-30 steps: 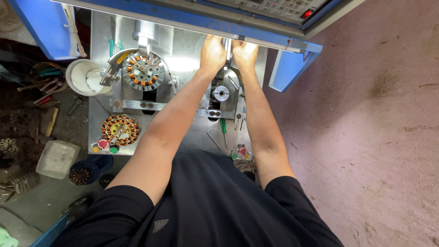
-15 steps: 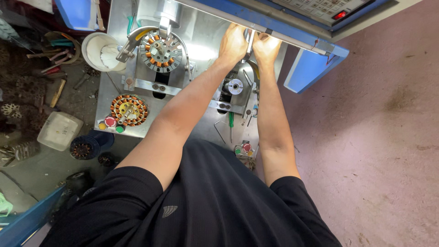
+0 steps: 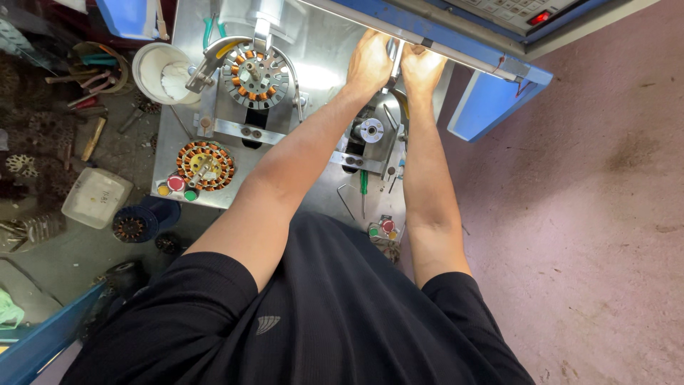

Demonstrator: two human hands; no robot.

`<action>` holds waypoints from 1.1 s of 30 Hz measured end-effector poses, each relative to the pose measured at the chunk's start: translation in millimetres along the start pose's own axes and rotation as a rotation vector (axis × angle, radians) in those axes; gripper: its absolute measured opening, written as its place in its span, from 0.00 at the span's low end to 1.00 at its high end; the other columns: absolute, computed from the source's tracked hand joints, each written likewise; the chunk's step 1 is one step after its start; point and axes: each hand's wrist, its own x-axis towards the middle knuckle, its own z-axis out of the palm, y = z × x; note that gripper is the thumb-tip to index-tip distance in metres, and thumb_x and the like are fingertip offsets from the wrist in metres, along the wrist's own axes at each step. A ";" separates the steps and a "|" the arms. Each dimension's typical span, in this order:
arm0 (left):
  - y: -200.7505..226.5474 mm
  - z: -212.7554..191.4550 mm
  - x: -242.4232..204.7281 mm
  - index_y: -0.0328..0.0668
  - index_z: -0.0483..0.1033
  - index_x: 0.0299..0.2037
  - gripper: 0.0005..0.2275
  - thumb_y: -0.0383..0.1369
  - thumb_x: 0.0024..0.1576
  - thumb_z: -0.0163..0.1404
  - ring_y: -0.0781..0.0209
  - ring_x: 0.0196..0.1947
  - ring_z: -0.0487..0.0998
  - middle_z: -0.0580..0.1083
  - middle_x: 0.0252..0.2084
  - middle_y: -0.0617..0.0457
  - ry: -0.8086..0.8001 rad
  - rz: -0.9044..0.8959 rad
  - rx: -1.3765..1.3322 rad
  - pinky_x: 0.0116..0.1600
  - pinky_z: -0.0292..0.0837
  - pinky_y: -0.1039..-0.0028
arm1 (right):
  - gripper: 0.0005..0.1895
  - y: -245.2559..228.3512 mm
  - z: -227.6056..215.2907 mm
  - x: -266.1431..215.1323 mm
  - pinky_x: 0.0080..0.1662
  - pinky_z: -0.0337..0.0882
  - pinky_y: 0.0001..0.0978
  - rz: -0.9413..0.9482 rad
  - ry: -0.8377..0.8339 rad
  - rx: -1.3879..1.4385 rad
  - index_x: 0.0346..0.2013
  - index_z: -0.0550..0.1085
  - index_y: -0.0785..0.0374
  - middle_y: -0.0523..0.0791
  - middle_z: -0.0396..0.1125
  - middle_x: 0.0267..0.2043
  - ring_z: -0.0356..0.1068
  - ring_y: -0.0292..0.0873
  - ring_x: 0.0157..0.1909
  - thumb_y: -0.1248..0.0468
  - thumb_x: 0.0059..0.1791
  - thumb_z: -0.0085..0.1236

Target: The person assembles a small cylindrical metal component using an Allen key and a screwdriver. They tighten screws, insert a pin, and place the finished part into a machine slot.

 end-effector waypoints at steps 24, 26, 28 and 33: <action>-10.2 11.1 4.3 0.42 0.79 0.48 0.12 0.31 0.55 0.53 0.36 0.53 0.75 0.75 0.52 0.38 0.048 0.064 -0.027 0.56 0.73 0.56 | 0.11 12.5 0.5 -0.1 0.31 0.68 0.31 -0.065 0.001 0.117 0.29 0.76 0.66 0.40 0.68 0.22 0.65 0.34 0.24 0.64 0.44 0.71; -11.8 12.1 5.1 0.43 0.79 0.47 0.11 0.31 0.55 0.53 0.36 0.52 0.75 0.75 0.52 0.39 0.047 0.050 0.002 0.55 0.72 0.56 | 0.12 11.5 1.0 -1.5 0.31 0.68 0.31 -0.067 -0.002 0.080 0.28 0.76 0.67 0.41 0.67 0.21 0.65 0.35 0.24 0.64 0.45 0.72; -13.1 13.6 6.2 0.43 0.79 0.47 0.11 0.30 0.55 0.53 0.36 0.52 0.75 0.75 0.52 0.39 0.036 0.043 0.028 0.55 0.72 0.56 | 0.12 10.0 1.0 -1.4 0.33 0.69 0.31 -0.057 0.034 -0.017 0.27 0.75 0.67 0.41 0.66 0.21 0.64 0.36 0.24 0.64 0.45 0.72; -15.8 15.8 6.8 0.42 0.79 0.47 0.10 0.32 0.56 0.53 0.37 0.52 0.76 0.76 0.51 0.40 0.037 0.053 0.038 0.55 0.72 0.56 | 0.11 5.1 0.6 -1.0 0.33 0.73 0.32 -0.024 -0.031 0.166 0.33 0.78 0.67 0.43 0.73 0.27 0.72 0.37 0.28 0.63 0.45 0.70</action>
